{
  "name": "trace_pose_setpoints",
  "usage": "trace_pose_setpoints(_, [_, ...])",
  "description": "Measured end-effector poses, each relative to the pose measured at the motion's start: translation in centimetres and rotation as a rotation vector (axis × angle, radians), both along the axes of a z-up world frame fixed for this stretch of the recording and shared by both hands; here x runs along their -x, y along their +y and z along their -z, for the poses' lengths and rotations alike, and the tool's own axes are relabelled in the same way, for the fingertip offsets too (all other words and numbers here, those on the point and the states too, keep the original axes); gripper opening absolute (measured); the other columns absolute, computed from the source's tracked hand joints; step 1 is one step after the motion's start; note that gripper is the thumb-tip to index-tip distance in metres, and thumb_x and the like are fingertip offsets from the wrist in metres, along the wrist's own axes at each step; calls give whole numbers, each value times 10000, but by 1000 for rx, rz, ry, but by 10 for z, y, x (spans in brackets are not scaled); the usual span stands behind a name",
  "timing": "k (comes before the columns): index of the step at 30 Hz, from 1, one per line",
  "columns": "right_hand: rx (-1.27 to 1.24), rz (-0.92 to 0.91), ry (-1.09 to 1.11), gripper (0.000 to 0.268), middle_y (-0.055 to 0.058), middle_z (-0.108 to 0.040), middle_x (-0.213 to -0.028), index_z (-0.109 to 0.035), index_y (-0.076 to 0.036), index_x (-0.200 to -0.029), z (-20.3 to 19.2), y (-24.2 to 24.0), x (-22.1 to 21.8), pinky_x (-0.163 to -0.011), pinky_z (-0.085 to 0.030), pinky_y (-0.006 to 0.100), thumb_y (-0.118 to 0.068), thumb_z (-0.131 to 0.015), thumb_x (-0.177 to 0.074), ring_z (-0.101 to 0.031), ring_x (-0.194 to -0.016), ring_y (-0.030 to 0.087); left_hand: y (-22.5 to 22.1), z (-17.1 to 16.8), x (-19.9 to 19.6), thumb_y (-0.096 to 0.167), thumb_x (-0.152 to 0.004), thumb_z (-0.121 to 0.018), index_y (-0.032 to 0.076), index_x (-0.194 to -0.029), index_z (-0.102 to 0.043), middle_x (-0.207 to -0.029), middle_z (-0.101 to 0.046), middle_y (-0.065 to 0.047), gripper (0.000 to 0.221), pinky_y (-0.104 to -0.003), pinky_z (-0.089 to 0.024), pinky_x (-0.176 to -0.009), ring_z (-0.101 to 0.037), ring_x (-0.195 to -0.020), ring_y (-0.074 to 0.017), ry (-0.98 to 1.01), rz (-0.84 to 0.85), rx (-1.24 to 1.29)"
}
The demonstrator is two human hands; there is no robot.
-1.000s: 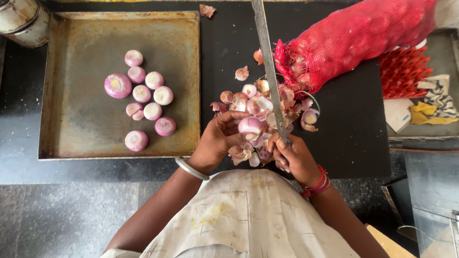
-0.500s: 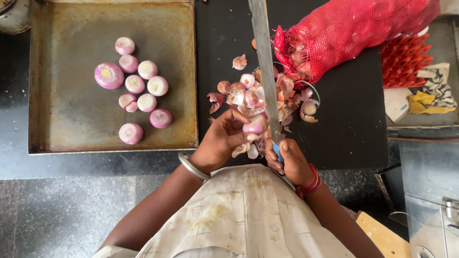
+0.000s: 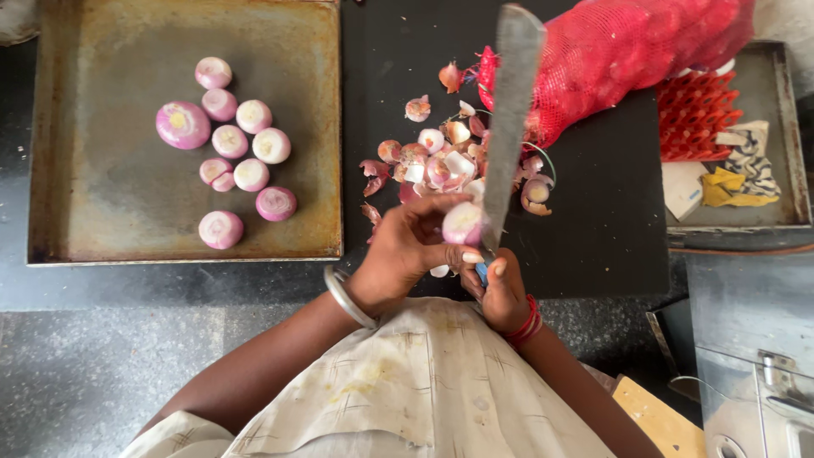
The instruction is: The person peels onions using a large knife and by hand, placing the peeled onions onto a metal tray.
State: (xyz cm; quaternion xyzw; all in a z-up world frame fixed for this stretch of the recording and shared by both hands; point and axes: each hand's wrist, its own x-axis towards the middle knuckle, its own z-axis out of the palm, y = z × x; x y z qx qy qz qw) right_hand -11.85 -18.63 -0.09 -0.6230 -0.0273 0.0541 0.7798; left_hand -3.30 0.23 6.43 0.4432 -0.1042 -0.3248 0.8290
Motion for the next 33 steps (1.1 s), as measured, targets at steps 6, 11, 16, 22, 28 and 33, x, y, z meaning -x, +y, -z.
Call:
trace_pose_setpoints(6, [-21, -52, 49, 794, -30, -385, -612, -477, -42, -731, 1, 0, -1, -498, -247, 253, -810, -466, -935, -341, -525, 66, 14, -36, -5, 109, -671, -956, 54, -1313, -665, -1151, -696, -93, 707, -321, -592, -899, -711, -1045, -195, -815, -306, -490])
trace_pose_setpoints(11, [-1, -46, 136, 834, -40, -388, -605, -632, -6, -943, -2, -5, -6, -467, -273, 244, -818, -454, -887, -345, -502, 55, 12, -35, -6, 134, -656, -973, 56, -1315, -677, -1097, -690, -103, 726, -330, -582, -894, -694, -1012, -215, -779, -314, -553])
trace_pose_setpoints(16, [-50, -122, 108, 766, -40, -397, -604, -473, -59, -744, 6, -18, -17, -459, -271, 234, -800, -468, -937, -360, -498, 57, -3, -8, -11, 132, -751, -896, -7, -1346, -586, -1200, -730, -60, 685, -325, -591, -1021, -708, -1137, -167, -105, -146, -103])
trace_pose_setpoints(22, [38, 31, -12, 498, -5, -502, -630, -544, -29, -777, -18, -24, -32, -459, -318, 219, -474, -665, -963, -416, -493, 56, 8, -15, -31, 29, -764, -886, -22, -1348, -605, -1234, -668, -107, 650, -334, -580, -1065, -698, -1183, -186, -630, -266, -375])
trace_pose_setpoints(28, [513, 216, -237, 335, -38, -610, -766, -649, 25, -1184, -57, -22, -42, -550, -392, 193, -84, -735, -879, -482, -613, -1, 15, -18, -22, 79, -720, -910, 32, -1348, -620, -1242, -677, -132, 693, -350, -590, -983, -715, -1149, -263, -809, -218, -505])
trace_pose_setpoints(33, [606, 170, -147, 410, -55, -498, -627, -703, 8, -1213, -50, -10, -29, -513, -348, 202, -64, -812, -824, -410, -553, -7, 23, -18, -9, 136, -708, -919, 35, -1306, -637, -1248, -662, -161, 669, -384, -574, -950, -690, -1134, -317, -981, -243, -606])
